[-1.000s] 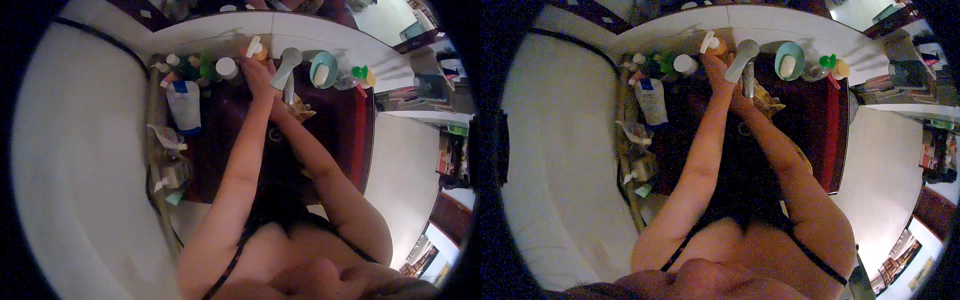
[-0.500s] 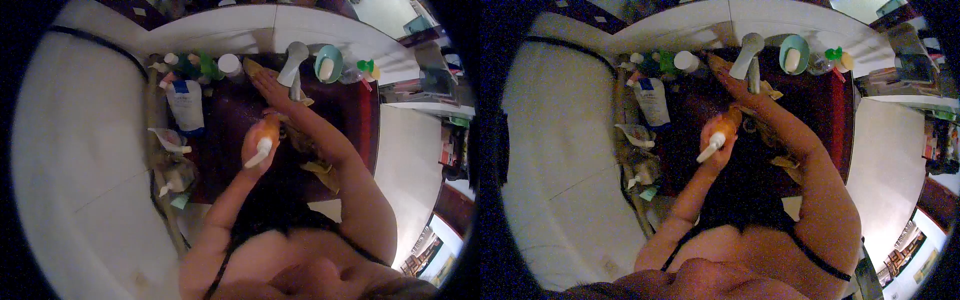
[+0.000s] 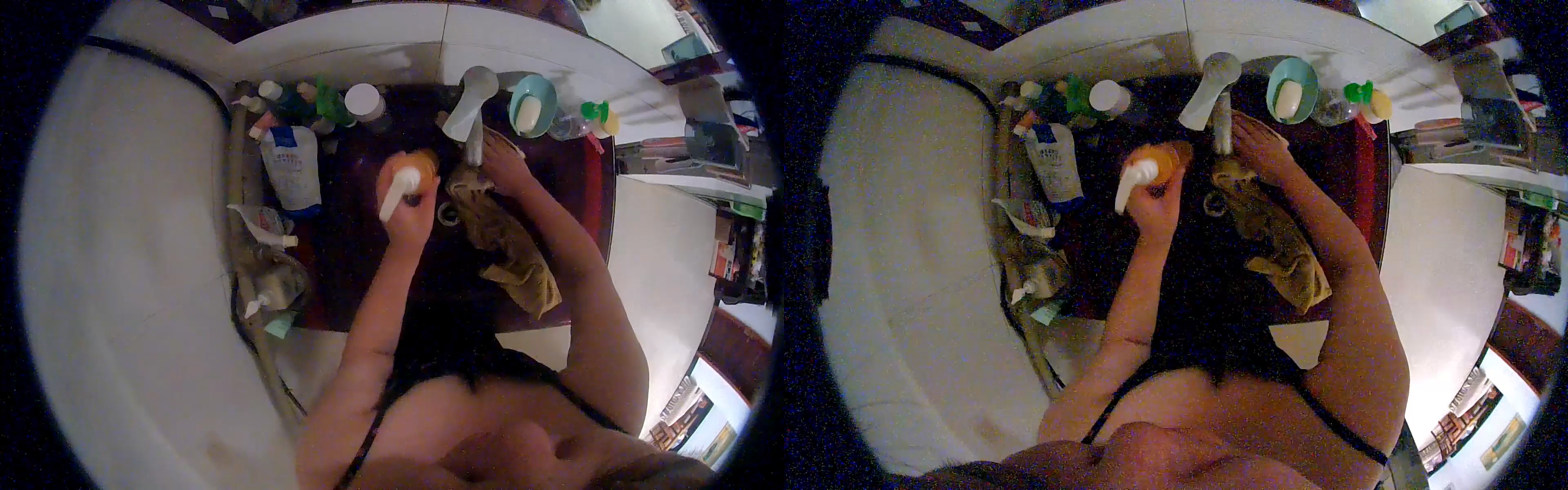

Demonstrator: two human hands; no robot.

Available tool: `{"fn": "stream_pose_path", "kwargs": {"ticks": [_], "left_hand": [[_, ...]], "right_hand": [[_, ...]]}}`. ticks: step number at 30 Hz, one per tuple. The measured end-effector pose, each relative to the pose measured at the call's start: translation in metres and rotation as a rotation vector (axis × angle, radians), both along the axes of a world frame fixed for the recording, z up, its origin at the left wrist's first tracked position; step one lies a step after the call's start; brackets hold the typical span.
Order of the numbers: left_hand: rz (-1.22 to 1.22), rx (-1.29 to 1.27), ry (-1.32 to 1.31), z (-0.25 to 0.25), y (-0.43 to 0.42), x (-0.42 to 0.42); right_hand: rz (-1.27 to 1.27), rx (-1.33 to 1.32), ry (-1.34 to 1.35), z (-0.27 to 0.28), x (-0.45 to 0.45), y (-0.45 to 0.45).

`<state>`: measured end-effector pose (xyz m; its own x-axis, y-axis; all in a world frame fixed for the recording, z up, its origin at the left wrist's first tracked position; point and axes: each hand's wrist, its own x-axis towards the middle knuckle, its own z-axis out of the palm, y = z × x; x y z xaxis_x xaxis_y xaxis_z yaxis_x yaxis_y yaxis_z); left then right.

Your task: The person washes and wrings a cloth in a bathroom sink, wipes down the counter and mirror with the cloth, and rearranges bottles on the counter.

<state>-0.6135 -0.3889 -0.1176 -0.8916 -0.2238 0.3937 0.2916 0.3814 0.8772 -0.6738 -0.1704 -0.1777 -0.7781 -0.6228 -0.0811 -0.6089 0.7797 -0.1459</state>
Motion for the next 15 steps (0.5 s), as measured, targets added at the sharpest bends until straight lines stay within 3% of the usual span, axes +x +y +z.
{"fn": "stream_pose_path", "kwargs": {"ticks": [1, 2, 5, 7, 11, 14, 15], "left_hand": [[0.028, -0.014, -0.123, -0.006, 0.007, -0.014], [0.050, -0.028, -0.246, -0.012, 0.013, -0.028], [0.085, -0.132, -0.127, -0.018, 0.032, -0.075], [0.078, -0.103, -0.179, -0.017, 0.037, -0.103], [0.020, -0.100, -0.358, 0.009, 0.042, -0.135], [0.060, -0.199, -0.229, 0.007, 0.046, -0.143], [0.079, -0.154, -0.261, 0.009, 0.048, -0.141]], "right_hand": [[0.004, 0.173, 0.154, 0.007, 0.011, 0.005], [0.000, 0.171, 0.149, 0.004, 0.018, 0.006], [-0.096, 0.103, 0.229, -0.005, 0.020, 0.007], [-0.146, 0.053, 0.230, -0.006, 0.027, 0.008], [-0.103, 0.100, 0.213, -0.007, 0.023, 0.010], [-0.031, 0.155, 0.189, -0.013, 0.021, 0.006], [-0.029, 0.190, -0.013, -0.014, 0.016, -0.002]]}}
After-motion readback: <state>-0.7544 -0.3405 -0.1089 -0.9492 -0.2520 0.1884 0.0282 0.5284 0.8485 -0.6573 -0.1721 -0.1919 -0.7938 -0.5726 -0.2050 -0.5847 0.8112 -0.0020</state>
